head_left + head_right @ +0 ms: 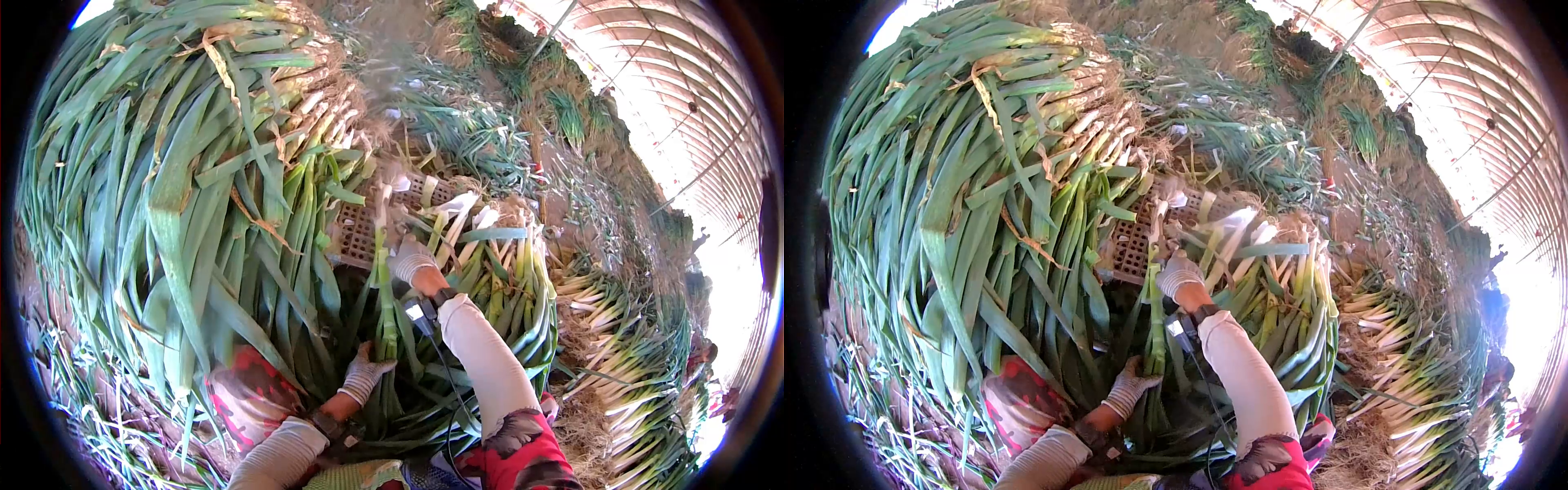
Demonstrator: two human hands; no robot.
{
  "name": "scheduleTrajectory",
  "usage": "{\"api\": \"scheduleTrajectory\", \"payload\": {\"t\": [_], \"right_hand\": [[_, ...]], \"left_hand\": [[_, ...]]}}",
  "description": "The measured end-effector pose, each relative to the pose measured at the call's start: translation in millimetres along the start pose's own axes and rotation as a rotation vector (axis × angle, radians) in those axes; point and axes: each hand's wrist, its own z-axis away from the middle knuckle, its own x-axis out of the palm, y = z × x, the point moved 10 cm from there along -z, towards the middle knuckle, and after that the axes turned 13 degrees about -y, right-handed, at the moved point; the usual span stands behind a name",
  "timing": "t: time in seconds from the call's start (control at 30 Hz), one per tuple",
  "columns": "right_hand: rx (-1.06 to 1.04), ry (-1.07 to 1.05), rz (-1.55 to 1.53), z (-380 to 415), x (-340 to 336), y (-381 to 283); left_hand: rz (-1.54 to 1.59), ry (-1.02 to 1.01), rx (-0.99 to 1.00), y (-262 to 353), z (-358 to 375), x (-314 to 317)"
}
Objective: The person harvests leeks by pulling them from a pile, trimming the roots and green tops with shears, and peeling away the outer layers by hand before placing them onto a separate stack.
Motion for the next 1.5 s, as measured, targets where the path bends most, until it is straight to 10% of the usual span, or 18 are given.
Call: {"api": "scheduleTrajectory", "payload": {"t": [0.17,0.23,0.47,0.93,1.1,1.2,1.23,1.4,1.5], "right_hand": [[0.001,0.012,-0.105,-19.5,-19.9,-2.2],[0.09,-0.03,-0.069,-11.7,-10.5,0.7],[-0.102,-0.366,0.046,146.2,57.9,5.3],[-0.321,-0.168,-0.164,262.6,12.0,41.5],[-0.008,0.341,-0.234,267.3,-68.3,122.0],[0.062,0.263,-0.164,264.2,-57.0,139.7],[-0.169,0.223,-0.106,256.6,-42.6,128.0],[-0.034,0.293,-0.273,248.2,-61.5,137.5],[-0.685,-0.138,-0.309,243.0,-1.4,27.9]], "left_hand": [[-0.225,0.0,-0.064,19.7,4.7,-9.6],[0.583,-0.133,0.026,6.9,-11.0,-3.0],[0.378,-0.071,0.213,49.1,6.6,-15.9],[0.326,-0.275,0.566,98.2,99.7,70.4],[-0.366,-0.212,0.638,169.1,25.5,141.8],[-0.774,-0.208,0.564,177.7,-16.4,182.0],[-0.793,-0.194,0.817,138.5,-85.9,178.6],[-1.308,0.332,0.273,231.4,12.9,13.9],[-1.546,0.85,0.339,281.1,96.9,-71.4]]}}
